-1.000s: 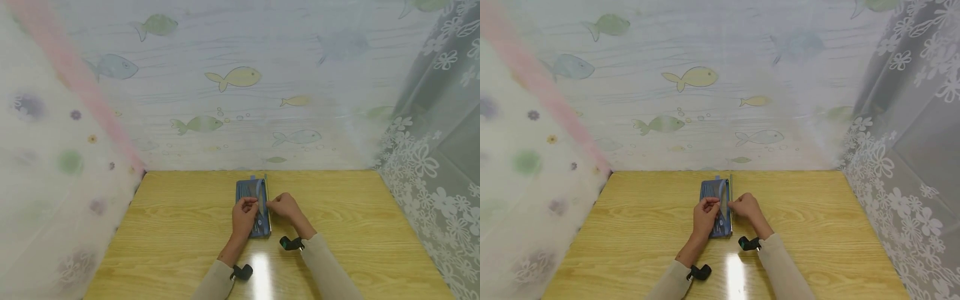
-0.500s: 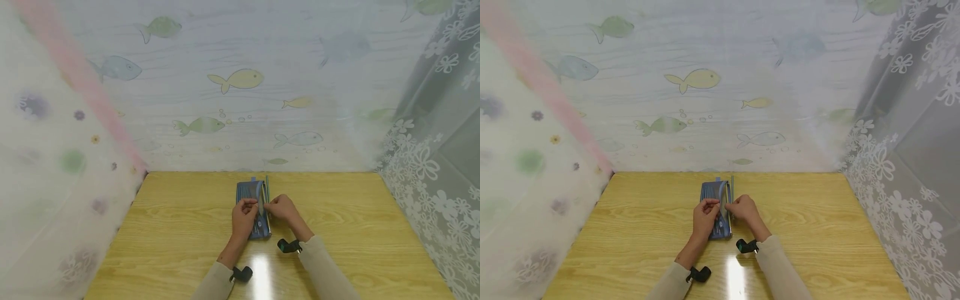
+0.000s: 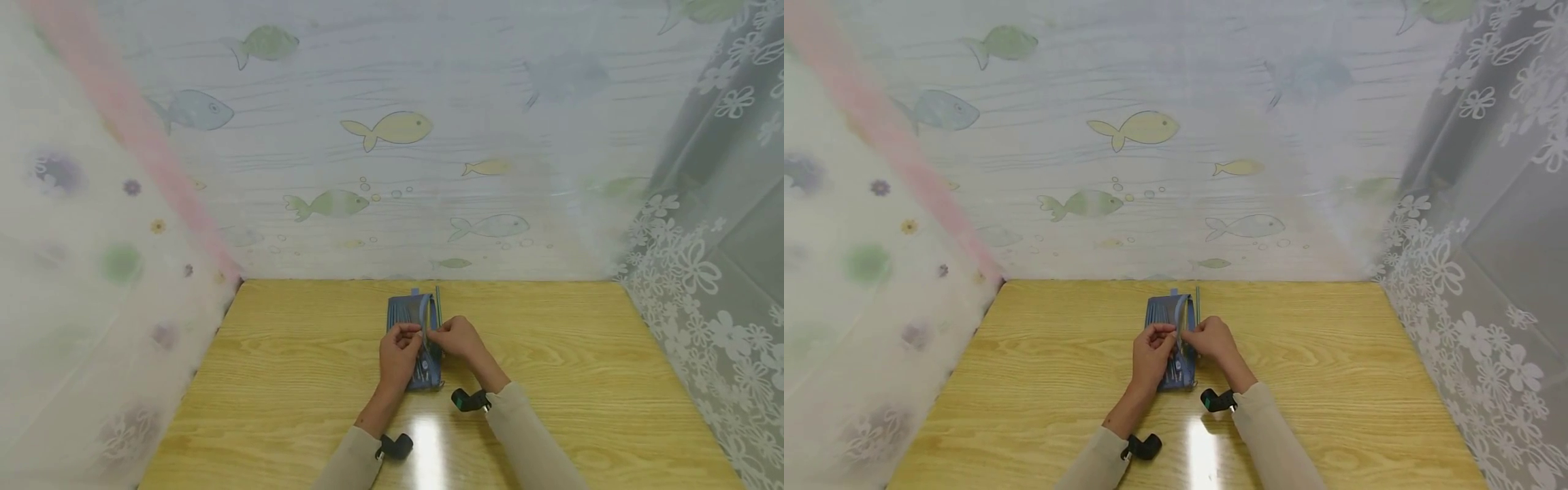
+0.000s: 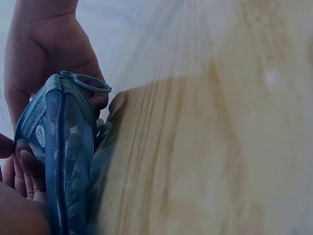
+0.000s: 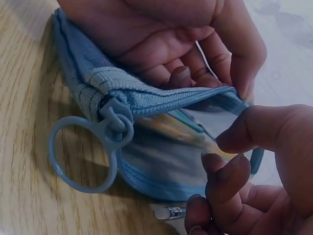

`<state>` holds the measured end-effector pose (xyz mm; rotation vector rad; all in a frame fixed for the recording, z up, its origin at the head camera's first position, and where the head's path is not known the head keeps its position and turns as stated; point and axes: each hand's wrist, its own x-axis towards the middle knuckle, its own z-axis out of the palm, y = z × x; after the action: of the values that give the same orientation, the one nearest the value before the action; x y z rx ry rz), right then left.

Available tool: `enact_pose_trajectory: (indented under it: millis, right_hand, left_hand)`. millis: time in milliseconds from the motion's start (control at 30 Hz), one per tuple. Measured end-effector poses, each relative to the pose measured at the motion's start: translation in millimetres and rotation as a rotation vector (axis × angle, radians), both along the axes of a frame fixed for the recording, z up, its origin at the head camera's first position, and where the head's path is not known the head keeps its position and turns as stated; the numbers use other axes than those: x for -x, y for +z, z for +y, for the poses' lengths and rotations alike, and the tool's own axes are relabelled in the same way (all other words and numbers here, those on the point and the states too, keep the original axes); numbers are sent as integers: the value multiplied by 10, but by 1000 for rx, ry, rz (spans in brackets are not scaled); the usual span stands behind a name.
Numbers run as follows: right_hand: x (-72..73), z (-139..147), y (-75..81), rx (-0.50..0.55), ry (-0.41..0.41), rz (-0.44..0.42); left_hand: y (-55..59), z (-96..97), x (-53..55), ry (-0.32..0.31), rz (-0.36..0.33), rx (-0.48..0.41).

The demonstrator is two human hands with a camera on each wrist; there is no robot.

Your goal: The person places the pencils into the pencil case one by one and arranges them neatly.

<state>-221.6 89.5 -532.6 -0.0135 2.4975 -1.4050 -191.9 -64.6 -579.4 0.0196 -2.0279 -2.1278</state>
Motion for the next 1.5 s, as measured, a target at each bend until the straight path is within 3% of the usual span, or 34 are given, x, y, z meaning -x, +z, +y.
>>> enact_pose_trajectory:
  millis: [567, 800, 1200, 1500]
  right_hand:
    - [223, 173, -200, -163, -80, 196]
    - [253, 120, -203, -196, -115, 153]
    - [229, -3, -113, -439, -117, 41]
    - [187, 61, -146, -433, -78, 52]
  left_hand:
    - [51, -52, -8, -6, 7, 8]
    - [33, -67, -7, -1, 0, 10]
    - [11, -71, -9, 7, -2, 15]
    - [17, -46, -18, 28, -7, -10]
